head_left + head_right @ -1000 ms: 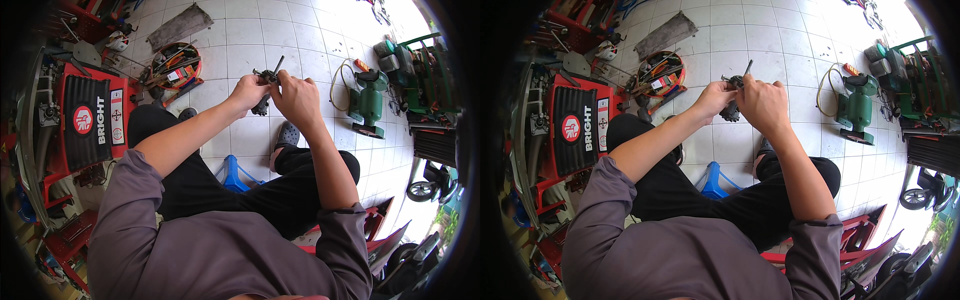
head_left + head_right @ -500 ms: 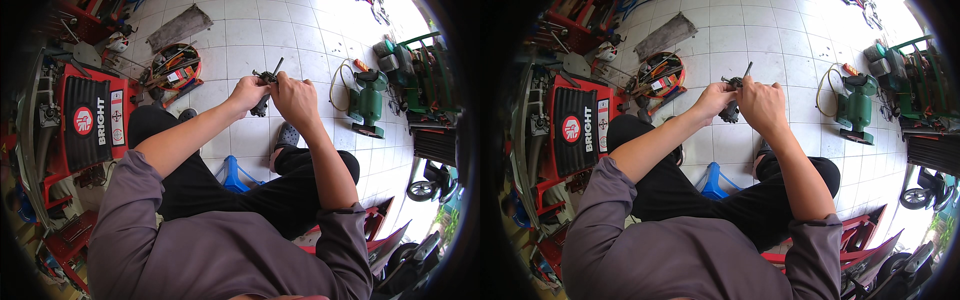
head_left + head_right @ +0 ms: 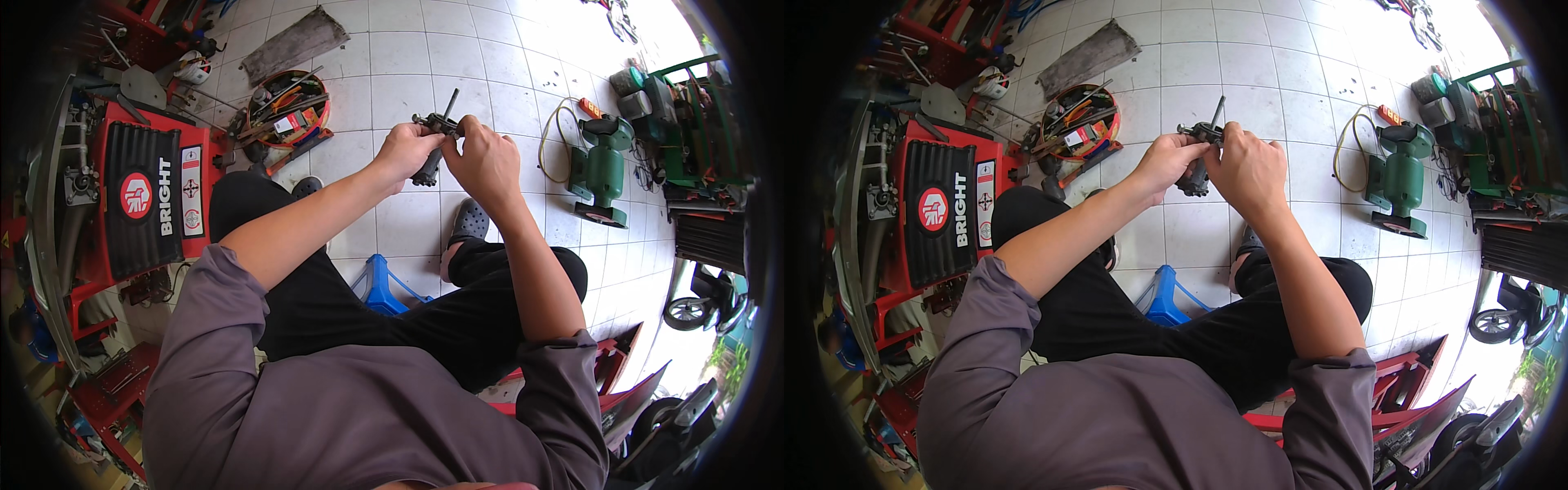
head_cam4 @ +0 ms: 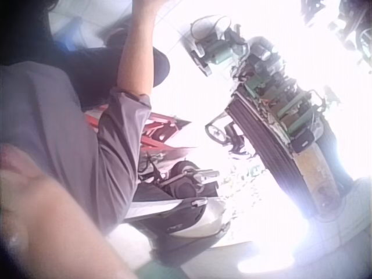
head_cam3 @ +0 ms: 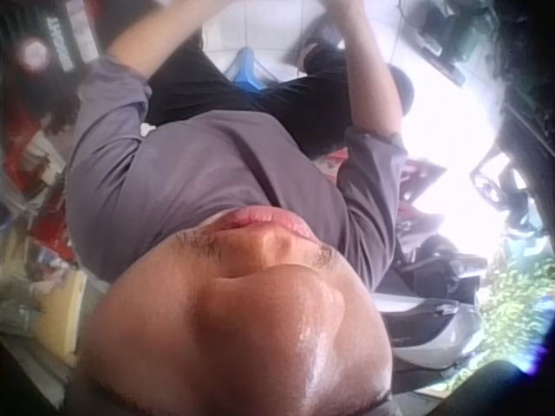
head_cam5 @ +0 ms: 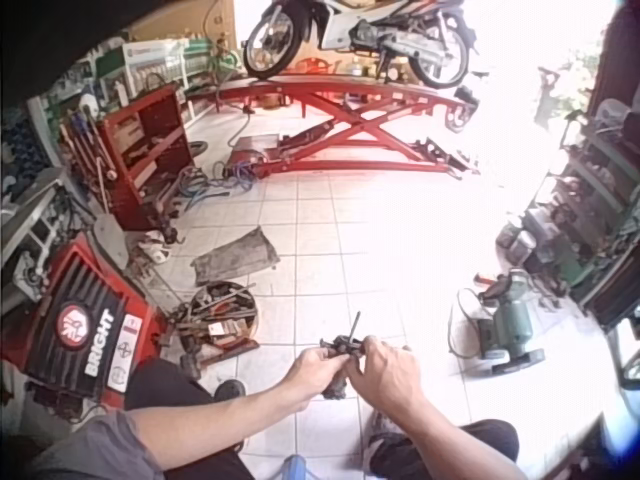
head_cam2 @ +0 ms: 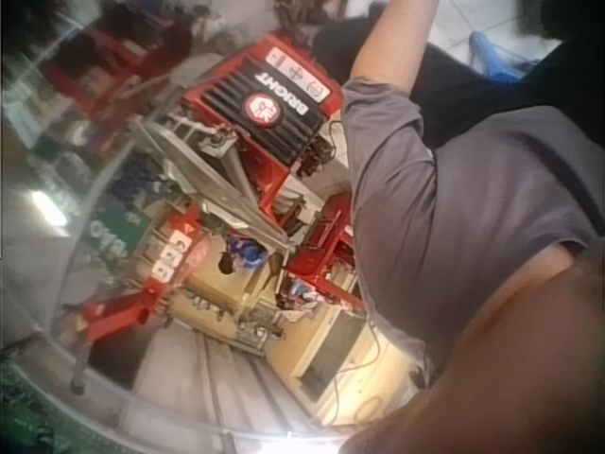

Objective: The person is assembling small internal components of a carburetor while seated, using their hands to fit a needle and other metal pieces into the housing.

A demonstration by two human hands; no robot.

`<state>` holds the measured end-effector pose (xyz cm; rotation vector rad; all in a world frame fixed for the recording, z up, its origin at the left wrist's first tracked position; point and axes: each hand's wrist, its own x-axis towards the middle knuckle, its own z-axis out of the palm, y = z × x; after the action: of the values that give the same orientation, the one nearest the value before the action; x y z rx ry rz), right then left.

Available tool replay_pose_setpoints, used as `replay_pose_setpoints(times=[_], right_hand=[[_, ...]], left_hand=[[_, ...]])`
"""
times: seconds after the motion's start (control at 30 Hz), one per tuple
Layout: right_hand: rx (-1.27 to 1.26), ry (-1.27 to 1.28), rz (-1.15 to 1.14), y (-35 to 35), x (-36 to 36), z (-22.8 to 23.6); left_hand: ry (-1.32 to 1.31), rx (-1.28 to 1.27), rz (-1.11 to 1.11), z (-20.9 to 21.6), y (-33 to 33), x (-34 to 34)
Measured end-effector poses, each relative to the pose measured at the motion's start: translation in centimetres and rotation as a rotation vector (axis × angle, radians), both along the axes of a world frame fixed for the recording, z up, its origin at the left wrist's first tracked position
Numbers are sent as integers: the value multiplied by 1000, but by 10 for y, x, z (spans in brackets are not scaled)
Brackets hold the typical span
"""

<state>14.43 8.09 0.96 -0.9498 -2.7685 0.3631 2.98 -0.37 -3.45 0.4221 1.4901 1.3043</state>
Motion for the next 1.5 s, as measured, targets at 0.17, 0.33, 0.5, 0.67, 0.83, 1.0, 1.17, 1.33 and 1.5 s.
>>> replay_pose_setpoints(times=[0.17, 0.33, 0.5, 0.67, 0.83, 1.0, 1.17, 1.33, 1.5], right_hand=[[-29, -22, -29, 1, 0, -1], [-38, -18, -37, 1, -1, -4], [-48, -3, -30, 1, -1, -7], [-72, -92, -5, 3, 0, -4], [-82, -35, 3, 2, 1, -5], [-81, -33, 35, 3, 2, -5], [-80, -79, 26, 3, 3, -4], [-88, -131, 19, 3, 4, -3], [-72, 11, 5, 4, 4, -7]], left_hand=[[-11, 15, -4, 0, 0, 2], [-2, 14, 3, 1, 0, 3], [-6, 9, 1, -1, 0, 3], [-17, -25, -2, -1, -1, 3], [-15, -35, -4, -1, 0, 3], [-11, -47, -22, -2, -1, 4], [-23, -55, -32, -5, -1, 6], [-12, -58, -46, -3, -1, 6], [-21, -40, -32, 0, 0, 5]])
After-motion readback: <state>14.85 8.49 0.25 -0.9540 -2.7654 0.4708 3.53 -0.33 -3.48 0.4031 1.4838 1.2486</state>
